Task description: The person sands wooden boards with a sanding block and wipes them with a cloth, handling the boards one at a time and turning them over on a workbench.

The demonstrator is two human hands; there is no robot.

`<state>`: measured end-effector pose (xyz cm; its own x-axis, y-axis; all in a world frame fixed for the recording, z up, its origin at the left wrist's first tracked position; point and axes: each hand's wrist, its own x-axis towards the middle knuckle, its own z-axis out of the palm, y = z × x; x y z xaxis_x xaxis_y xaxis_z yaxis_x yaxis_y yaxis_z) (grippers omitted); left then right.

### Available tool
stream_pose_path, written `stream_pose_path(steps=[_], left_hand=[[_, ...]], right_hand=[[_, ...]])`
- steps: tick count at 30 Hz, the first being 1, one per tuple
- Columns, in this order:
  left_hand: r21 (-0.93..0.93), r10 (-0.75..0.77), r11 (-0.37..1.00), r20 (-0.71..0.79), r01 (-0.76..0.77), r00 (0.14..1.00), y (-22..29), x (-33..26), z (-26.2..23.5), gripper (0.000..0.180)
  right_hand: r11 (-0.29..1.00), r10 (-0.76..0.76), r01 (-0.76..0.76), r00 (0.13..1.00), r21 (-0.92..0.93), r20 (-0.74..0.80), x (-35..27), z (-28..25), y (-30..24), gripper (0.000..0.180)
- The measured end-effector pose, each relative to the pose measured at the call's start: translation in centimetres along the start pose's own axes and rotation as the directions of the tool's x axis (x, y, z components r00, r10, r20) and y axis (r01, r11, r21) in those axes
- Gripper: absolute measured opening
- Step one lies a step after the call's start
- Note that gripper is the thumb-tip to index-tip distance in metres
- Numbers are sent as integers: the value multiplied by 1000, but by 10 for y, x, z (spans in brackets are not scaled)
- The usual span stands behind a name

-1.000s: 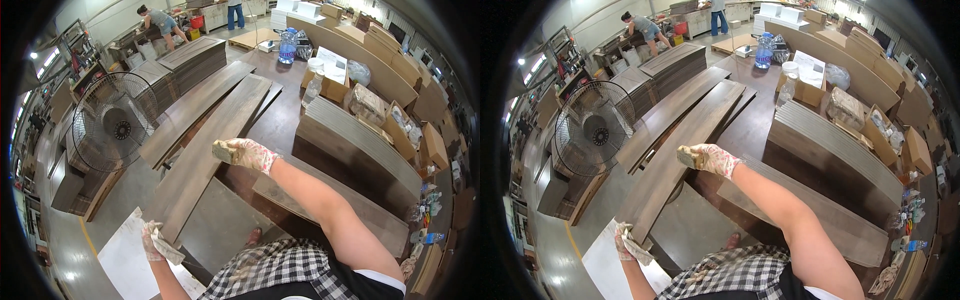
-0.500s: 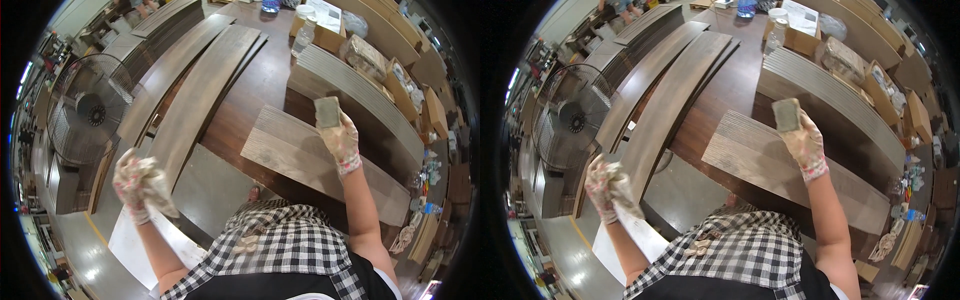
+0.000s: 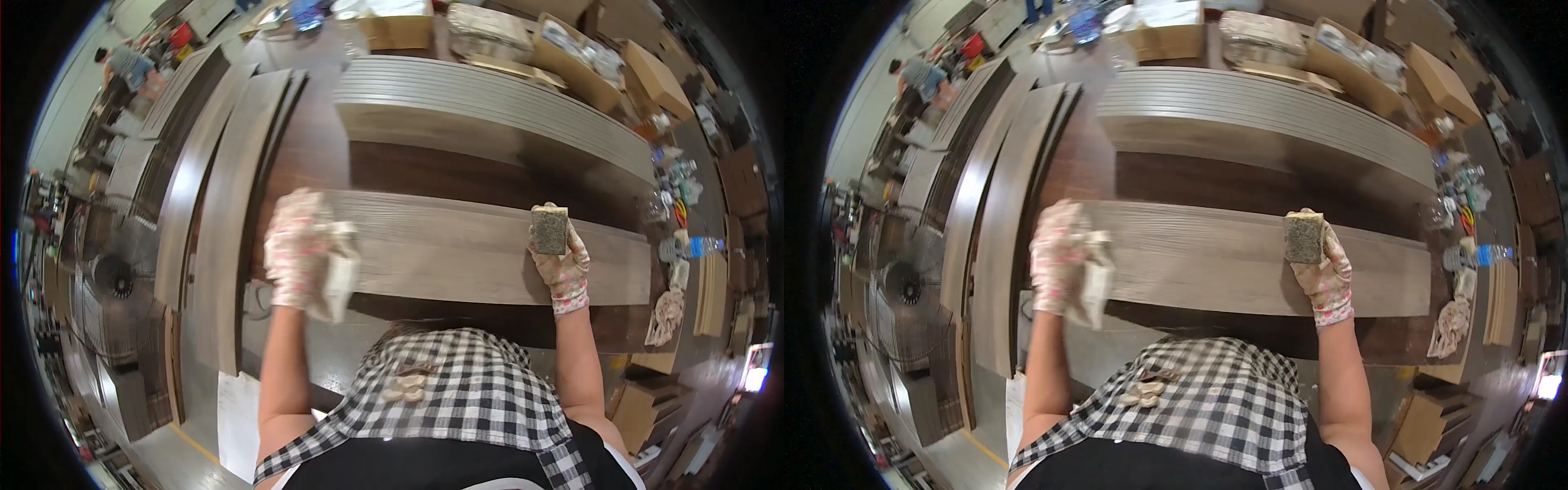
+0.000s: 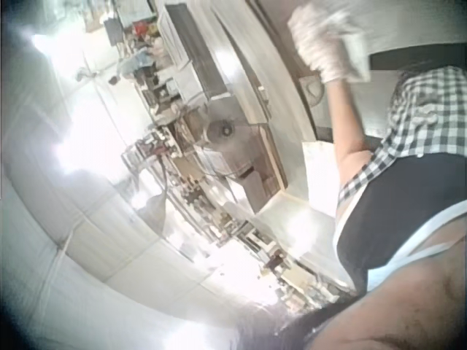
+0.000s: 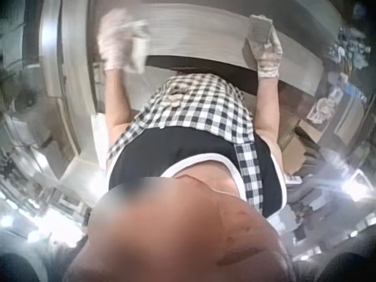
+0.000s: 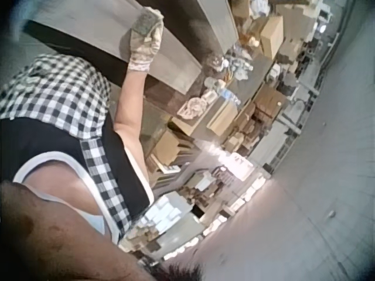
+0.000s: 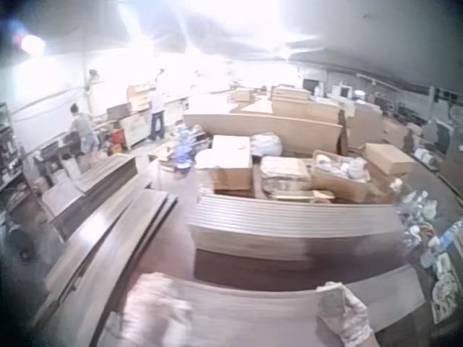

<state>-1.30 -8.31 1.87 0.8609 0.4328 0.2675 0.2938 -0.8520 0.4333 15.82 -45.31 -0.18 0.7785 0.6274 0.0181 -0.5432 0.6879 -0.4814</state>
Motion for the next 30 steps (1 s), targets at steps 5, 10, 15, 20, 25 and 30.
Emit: stream_pose_path(steps=[5,10,15,20,25,30], left_hand=[[360,-72,930,-15,72,997,-34,-5,-3,42],[384,-206,902,-15,196,978,-11,4,-9,42],[441,-128,889,-16,122,992,17,15,6,41],[185,-176,965,-79,188,981,30,19,26,39],[-28,-269,963,-118,268,956,24,23,31,36],[90,-139,983,-189,158,972,47,12,32,36]], right_hand=[[990,-141,138,980,-33,-140,-32,-32,-72,40],[849,-524,492,741,-192,-420,-85,-100,-182,35],[526,-807,344,491,-778,-329,-94,-128,-243,40],[652,-713,266,535,-710,-454,-89,-138,-273,44],[645,-741,289,465,-707,-485,-88,-157,-277,41],[273,-891,242,428,-931,-150,-77,-82,-231,44]])
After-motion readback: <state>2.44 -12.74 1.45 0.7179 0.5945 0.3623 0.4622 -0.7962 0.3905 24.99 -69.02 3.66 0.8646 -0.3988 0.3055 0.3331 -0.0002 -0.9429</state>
